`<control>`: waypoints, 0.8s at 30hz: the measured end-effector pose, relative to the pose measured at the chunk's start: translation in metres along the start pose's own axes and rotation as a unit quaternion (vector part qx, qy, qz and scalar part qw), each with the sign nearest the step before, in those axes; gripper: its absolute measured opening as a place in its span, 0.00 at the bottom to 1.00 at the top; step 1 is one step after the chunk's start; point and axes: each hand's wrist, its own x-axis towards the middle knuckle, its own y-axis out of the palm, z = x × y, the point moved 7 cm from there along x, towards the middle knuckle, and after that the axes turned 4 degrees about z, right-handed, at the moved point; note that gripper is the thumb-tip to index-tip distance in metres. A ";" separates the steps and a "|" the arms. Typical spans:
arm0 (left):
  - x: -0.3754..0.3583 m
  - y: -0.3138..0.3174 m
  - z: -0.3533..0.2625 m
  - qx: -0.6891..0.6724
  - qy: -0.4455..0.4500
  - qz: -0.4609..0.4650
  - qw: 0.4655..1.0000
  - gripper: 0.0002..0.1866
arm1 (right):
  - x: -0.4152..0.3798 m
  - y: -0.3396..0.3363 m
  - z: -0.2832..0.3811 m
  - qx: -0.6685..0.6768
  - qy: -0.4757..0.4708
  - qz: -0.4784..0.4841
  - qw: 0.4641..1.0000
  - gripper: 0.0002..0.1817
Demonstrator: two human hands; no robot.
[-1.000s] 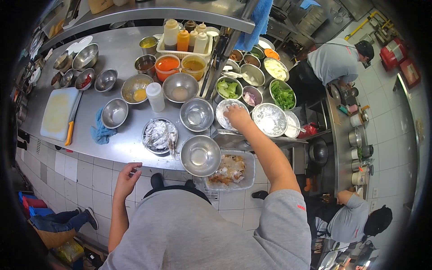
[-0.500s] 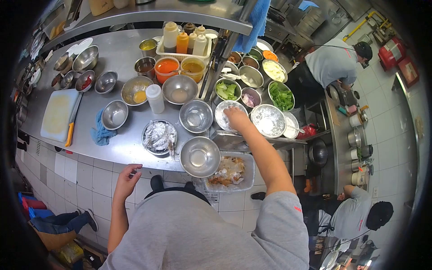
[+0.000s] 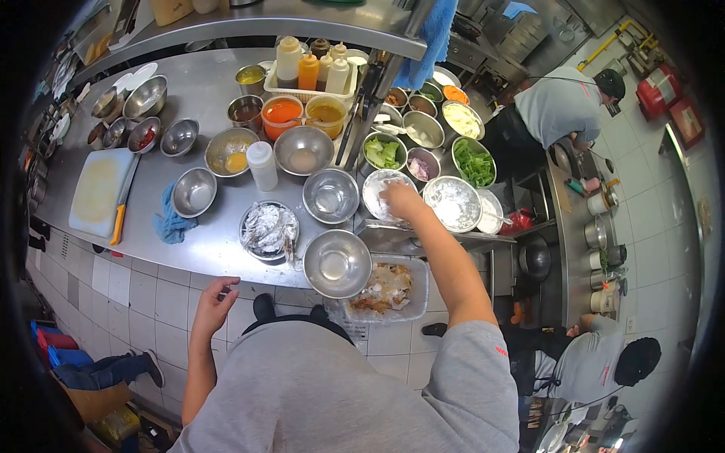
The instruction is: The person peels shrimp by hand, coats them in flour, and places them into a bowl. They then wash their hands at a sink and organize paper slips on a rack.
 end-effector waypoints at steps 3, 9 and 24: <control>0.000 0.000 -0.002 0.008 -0.004 0.004 1.000 0.14 | -0.011 -0.010 0.005 -0.030 0.031 -0.013 0.999 0.25; 0.005 0.004 -0.001 0.013 -0.005 0.017 1.000 0.13 | -0.003 -0.014 0.008 0.042 0.050 0.024 0.998 0.34; -0.001 -0.003 0.005 0.021 -0.005 0.005 1.000 0.13 | -0.006 -0.046 -0.021 0.219 0.109 -0.028 0.969 0.31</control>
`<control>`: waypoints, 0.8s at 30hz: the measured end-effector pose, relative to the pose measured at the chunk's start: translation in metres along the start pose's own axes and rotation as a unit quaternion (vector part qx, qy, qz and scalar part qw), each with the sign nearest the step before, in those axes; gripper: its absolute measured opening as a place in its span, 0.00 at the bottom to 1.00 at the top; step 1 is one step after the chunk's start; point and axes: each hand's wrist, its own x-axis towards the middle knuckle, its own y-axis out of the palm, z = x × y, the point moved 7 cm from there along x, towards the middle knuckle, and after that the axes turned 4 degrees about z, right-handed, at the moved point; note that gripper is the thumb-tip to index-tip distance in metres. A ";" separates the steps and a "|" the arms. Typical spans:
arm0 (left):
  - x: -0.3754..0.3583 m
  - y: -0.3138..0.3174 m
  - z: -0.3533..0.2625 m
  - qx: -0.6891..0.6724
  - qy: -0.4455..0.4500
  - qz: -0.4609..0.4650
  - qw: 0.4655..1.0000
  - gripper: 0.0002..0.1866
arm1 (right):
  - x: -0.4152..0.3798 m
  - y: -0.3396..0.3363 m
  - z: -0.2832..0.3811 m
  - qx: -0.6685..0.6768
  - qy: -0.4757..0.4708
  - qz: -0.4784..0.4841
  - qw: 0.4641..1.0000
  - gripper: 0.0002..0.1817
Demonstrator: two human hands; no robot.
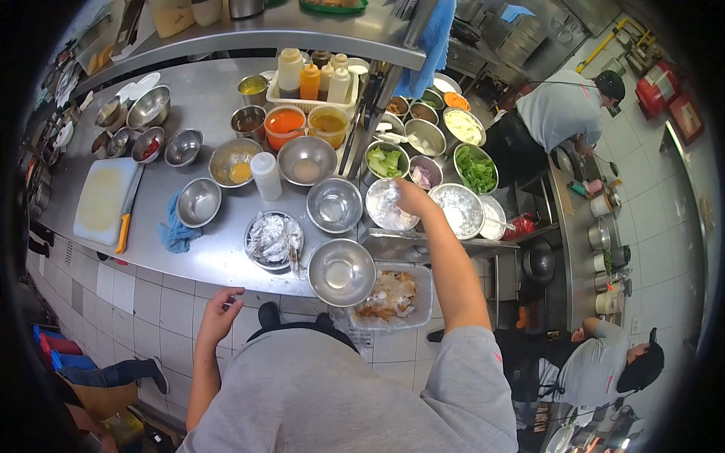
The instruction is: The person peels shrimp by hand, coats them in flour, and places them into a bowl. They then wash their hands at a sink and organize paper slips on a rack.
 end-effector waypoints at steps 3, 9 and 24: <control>0.003 -0.002 -0.002 -0.006 -0.006 0.007 1.000 0.13 | 0.003 -0.002 -0.034 0.094 -0.004 -0.114 0.989 0.37; 0.011 0.003 -0.008 -0.011 0.006 0.024 1.000 0.14 | 0.010 0.033 -0.037 0.061 0.068 -0.022 0.996 0.36; 0.034 -0.022 0.024 0.017 0.007 0.030 0.999 0.15 | -0.058 -0.015 -0.018 0.341 0.131 -0.225 0.903 0.25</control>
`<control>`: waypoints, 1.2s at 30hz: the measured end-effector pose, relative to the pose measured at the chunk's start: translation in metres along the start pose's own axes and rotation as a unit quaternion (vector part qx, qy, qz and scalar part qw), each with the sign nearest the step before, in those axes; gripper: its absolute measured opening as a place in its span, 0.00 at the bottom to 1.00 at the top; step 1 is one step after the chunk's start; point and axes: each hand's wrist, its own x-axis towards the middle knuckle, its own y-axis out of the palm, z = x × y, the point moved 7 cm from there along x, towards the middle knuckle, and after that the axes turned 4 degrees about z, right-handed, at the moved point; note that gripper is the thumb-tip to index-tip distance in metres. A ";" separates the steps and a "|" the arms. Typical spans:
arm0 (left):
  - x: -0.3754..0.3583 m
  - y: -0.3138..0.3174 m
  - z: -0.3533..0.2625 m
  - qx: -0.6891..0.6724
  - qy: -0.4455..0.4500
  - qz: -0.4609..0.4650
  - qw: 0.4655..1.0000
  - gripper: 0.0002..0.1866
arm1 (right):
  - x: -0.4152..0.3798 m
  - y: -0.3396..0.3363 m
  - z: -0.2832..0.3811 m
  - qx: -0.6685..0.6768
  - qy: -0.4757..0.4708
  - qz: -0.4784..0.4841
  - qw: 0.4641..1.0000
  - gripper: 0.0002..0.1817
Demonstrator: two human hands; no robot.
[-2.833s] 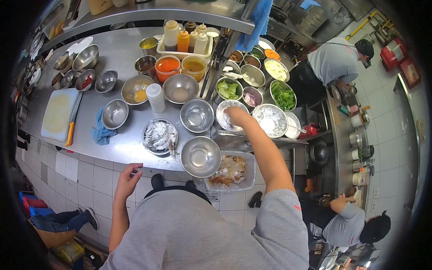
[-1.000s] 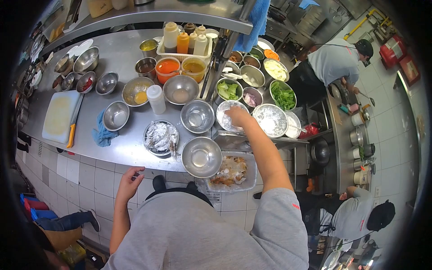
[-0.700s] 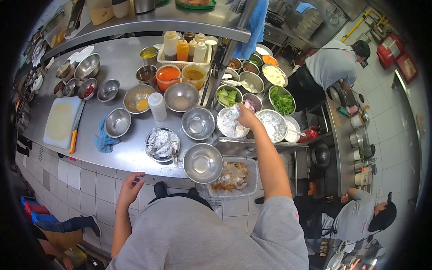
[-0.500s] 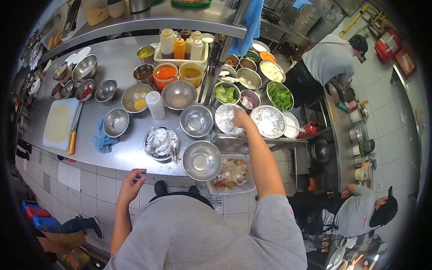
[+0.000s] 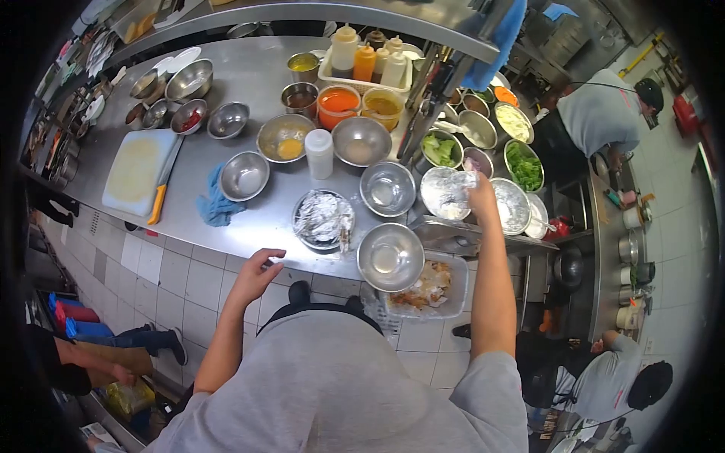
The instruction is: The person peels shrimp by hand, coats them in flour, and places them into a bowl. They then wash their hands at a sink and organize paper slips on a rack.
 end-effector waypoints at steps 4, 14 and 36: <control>0.027 0.009 0.026 -0.198 -0.088 0.003 0.976 0.19 | -0.022 0.020 0.021 0.270 0.047 0.025 0.961 0.18; 0.087 0.023 0.043 -0.249 -0.092 -0.003 0.964 0.25 | -0.091 0.207 0.072 0.357 0.067 0.178 0.914 0.21; 0.099 0.026 0.055 -0.254 -0.072 0.039 0.964 0.29 | -0.104 0.283 0.037 0.084 0.036 0.102 0.991 0.27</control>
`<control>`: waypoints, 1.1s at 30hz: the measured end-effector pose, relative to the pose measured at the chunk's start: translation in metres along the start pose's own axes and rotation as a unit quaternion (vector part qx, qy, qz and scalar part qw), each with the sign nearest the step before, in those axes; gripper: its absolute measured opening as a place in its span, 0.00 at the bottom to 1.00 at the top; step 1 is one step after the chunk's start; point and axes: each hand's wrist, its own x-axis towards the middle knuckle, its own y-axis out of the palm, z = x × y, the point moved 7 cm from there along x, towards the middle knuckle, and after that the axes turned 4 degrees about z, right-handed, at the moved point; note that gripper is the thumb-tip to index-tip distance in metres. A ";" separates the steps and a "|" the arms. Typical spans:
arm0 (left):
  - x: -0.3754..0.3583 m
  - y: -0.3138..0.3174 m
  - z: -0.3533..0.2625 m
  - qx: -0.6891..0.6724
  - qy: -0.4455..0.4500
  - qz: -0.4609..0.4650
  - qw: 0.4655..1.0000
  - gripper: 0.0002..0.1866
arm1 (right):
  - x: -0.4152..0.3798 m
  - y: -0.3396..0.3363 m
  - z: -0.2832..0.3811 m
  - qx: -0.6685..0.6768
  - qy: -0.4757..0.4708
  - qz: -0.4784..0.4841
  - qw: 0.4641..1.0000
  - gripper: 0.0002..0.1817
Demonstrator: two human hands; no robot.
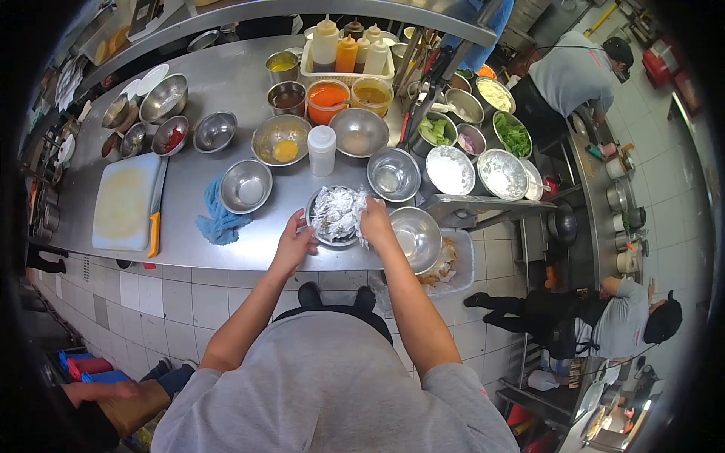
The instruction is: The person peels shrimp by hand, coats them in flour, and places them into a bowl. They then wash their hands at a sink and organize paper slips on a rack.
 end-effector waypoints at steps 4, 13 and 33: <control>0.005 0.002 0.015 -0.089 -0.042 0.025 0.995 0.26 | -0.025 -0.009 0.048 -0.160 -0.034 -0.012 0.987 0.26; 0.031 -0.008 0.016 -0.132 -0.089 0.023 0.987 0.10 | -0.050 -0.051 0.035 0.291 0.039 -0.004 0.956 0.17; -0.033 0.020 0.052 -0.223 -0.048 -0.193 0.954 0.06 | -0.122 -0.273 -0.290 -0.324 0.147 -0.203 0.912 0.16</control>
